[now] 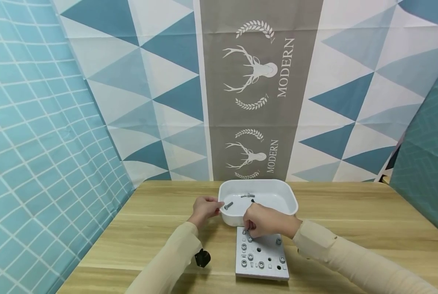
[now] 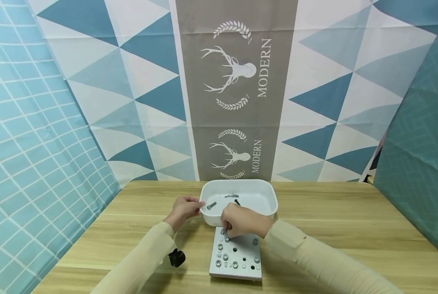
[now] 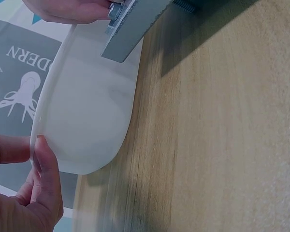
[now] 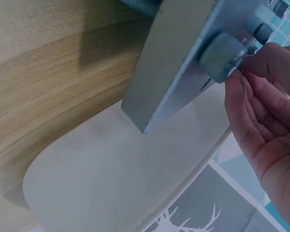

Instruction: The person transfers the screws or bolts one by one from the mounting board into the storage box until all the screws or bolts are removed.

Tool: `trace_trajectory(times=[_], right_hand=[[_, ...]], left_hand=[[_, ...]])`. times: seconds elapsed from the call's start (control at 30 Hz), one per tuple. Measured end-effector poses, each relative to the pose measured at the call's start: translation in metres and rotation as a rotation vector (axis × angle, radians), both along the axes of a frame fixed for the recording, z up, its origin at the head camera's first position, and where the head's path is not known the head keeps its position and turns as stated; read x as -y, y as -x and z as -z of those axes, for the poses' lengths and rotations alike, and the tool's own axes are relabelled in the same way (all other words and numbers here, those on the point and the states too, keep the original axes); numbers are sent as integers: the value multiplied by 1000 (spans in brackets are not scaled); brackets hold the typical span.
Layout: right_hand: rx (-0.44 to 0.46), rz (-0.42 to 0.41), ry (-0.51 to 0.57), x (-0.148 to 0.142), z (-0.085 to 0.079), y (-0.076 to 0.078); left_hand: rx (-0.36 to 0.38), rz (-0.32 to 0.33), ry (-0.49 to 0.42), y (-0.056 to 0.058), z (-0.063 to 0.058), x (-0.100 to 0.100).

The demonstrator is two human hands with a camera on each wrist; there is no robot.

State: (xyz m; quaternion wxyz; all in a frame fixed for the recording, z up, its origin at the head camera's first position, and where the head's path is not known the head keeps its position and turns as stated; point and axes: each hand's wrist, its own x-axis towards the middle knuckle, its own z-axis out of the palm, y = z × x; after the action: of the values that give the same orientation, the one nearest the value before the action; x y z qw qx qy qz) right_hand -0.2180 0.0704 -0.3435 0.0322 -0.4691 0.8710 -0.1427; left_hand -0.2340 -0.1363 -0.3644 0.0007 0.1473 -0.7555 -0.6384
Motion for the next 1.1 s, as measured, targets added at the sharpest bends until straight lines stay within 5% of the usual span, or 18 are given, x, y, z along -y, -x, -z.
trace_trajectory(times=[0.7,1.1], right_hand=[[19,-37,19,-2,1,0],[19,7,16,1,0,-3]], left_hand=[[8,11,-3,0,1,1],[14,17,-13,2,2,2]])
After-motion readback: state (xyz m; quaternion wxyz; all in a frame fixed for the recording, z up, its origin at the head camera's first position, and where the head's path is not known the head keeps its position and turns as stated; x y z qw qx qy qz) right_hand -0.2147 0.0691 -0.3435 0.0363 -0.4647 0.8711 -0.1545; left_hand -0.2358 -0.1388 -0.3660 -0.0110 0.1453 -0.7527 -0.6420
